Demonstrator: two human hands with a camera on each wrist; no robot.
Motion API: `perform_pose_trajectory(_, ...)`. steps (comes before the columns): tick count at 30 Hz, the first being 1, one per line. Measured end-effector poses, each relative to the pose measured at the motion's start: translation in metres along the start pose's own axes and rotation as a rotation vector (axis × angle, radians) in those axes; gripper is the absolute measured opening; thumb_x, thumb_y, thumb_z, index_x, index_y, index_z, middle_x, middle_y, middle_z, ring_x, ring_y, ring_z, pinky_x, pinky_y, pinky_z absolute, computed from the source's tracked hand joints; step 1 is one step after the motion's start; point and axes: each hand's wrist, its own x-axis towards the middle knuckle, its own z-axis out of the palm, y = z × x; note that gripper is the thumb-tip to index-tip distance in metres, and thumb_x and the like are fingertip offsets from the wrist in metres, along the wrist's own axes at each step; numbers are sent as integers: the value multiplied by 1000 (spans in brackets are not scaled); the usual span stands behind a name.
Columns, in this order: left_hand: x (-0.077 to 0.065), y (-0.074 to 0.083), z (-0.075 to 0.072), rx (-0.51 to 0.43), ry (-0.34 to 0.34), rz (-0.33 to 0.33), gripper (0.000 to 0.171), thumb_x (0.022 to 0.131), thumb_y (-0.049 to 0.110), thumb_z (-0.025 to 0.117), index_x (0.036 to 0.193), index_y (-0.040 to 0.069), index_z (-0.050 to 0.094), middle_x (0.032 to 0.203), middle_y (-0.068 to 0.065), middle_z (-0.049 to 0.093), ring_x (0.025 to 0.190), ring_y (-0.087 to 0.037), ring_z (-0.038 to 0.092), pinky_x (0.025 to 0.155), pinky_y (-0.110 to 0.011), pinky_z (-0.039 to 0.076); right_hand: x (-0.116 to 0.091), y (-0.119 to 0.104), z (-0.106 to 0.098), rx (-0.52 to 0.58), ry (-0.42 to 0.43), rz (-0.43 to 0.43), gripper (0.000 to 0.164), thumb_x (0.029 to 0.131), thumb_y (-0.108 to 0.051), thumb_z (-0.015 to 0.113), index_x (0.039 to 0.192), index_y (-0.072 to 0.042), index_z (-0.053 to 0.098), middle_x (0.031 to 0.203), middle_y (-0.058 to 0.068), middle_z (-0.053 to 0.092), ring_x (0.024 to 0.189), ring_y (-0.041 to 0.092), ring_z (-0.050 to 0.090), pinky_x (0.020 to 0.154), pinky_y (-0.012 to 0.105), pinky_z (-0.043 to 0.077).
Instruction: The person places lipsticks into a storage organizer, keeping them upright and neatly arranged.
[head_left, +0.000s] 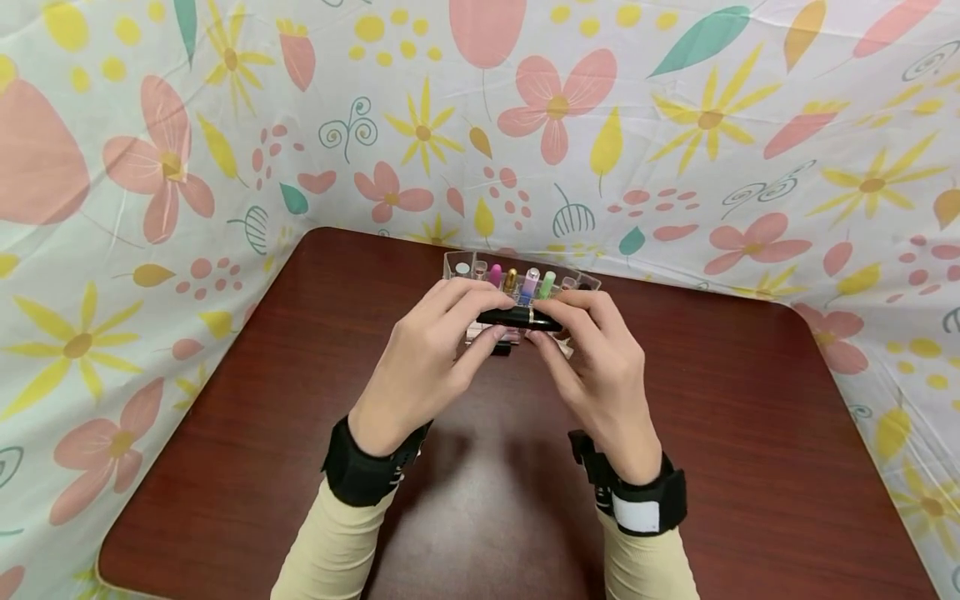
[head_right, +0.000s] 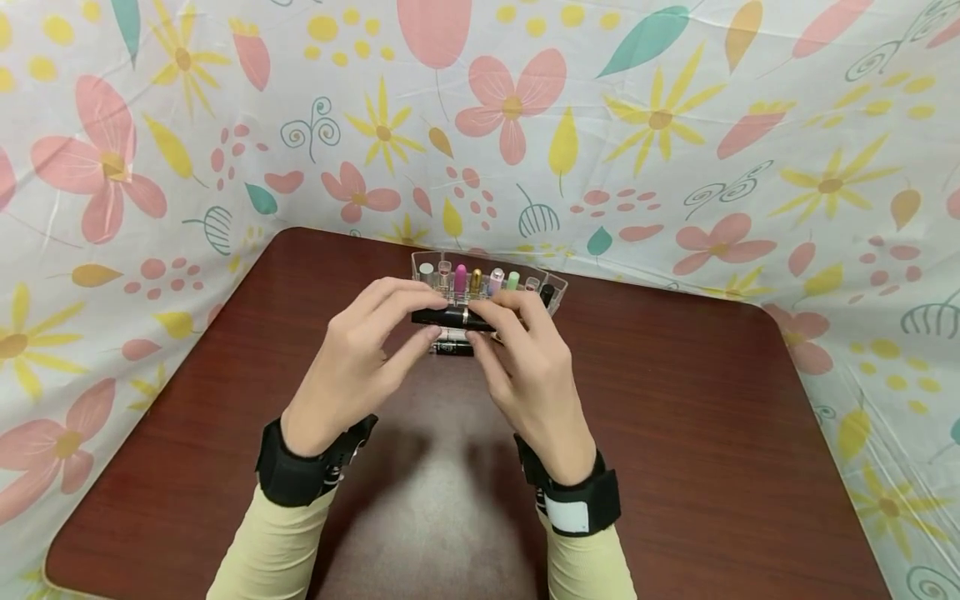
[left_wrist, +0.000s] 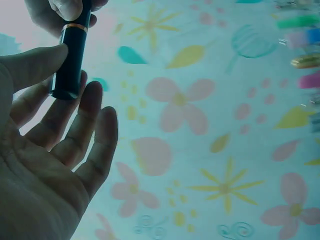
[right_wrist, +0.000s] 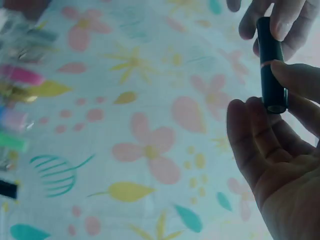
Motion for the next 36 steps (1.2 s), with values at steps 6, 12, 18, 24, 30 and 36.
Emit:
perform_pose_trajectory(6, -1, 21, -15, -106, 65, 75, 21, 97, 15, 69, 117, 8, 68, 117, -6, 66, 103, -13, 62, 81, -22, 51, 6, -26, -15, 116, 112, -39, 28, 98, -23, 69, 108, 2, 74, 101, 19, 68, 84, 22, 64, 82, 17, 49)
perform_pose_trajectory(12, 0, 29, -18, -124, 87, 130, 21, 96, 11, 69, 117, 5, 68, 115, -9, 65, 105, -16, 64, 86, -24, 54, 10, -38, -19, 156, 168, -91, 24, 98, -20, 70, 101, 4, 75, 97, 20, 69, 86, 26, 66, 82, 18, 50)
perform_pose_trajectory(18, 1, 27, -18, -111, 72, 119, 22, 96, 10, 69, 117, 5, 68, 115, -9, 65, 107, -16, 64, 87, -24, 53, 11, -38, -19, 160, 159, -98, 25, 98, -19, 69, 101, 5, 75, 97, 20, 69, 85, 26, 66, 81, 18, 50)
perform_pose_trajectory(24, -1, 24, -17, -98, 62, 117, 21, 96, 10, 69, 117, 6, 68, 116, -8, 66, 108, -16, 62, 89, -24, 52, 10, -36, -18, 145, 126, -95, 24, 98, -20, 69, 102, 3, 75, 97, 18, 69, 85, 25, 66, 82, 18, 50)
perform_pose_trajectory(30, 0, 22, -18, -66, 54, 128, 20, 98, 12, 67, 117, 6, 68, 116, -7, 66, 109, -16, 63, 94, -24, 52, 11, -34, -18, 140, 116, -98, 24, 98, -20, 69, 103, 2, 75, 99, 17, 70, 86, 24, 67, 83, 18, 50)
perform_pose_trajectory(36, 0, 20, -16, 4, 13, 138, 21, 97, 14, 69, 116, 7, 69, 114, -4, 68, 105, -14, 66, 94, -25, 53, 8, -29, -17, 128, 113, -81, 25, 99, -20, 68, 106, 4, 74, 100, 18, 70, 86, 24, 67, 84, 16, 50)
